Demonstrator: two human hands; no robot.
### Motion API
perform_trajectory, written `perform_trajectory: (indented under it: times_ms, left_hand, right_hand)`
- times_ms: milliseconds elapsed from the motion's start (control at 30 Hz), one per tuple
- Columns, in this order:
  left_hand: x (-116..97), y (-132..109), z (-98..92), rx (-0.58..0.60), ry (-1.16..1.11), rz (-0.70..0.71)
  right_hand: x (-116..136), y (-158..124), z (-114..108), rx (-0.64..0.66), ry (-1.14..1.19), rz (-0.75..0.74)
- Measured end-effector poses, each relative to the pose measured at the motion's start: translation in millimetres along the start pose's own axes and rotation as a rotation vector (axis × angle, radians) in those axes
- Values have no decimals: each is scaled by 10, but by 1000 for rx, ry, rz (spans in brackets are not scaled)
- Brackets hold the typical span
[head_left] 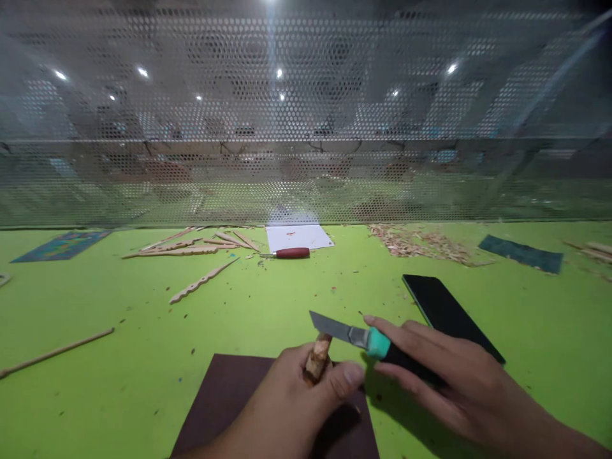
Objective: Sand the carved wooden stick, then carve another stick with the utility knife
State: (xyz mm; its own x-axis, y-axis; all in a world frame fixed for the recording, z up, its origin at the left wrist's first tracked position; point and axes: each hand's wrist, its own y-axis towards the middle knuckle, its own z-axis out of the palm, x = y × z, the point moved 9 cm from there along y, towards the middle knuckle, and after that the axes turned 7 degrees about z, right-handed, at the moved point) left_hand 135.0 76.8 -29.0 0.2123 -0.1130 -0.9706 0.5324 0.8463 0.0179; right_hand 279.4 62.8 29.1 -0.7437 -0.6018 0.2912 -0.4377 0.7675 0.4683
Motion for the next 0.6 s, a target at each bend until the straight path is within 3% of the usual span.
perform_trajectory:
  times_ms: [167,367,500,600]
  left_hand:
    - [90,-4,12,47,-63,-61]
    - [172,-58,-105,-42,68,-149]
    - [77,-39,-115,-102,107,-105]
    - [24,-41,-98,-80,208,-82]
  right_hand:
    - [174,-15,40,71,32,-93]
    - [252,-22,28,21,-26,-86]
    - [174,-69,60,-18,-54,-16]
    - [36,-95,32,-65,-79,47]
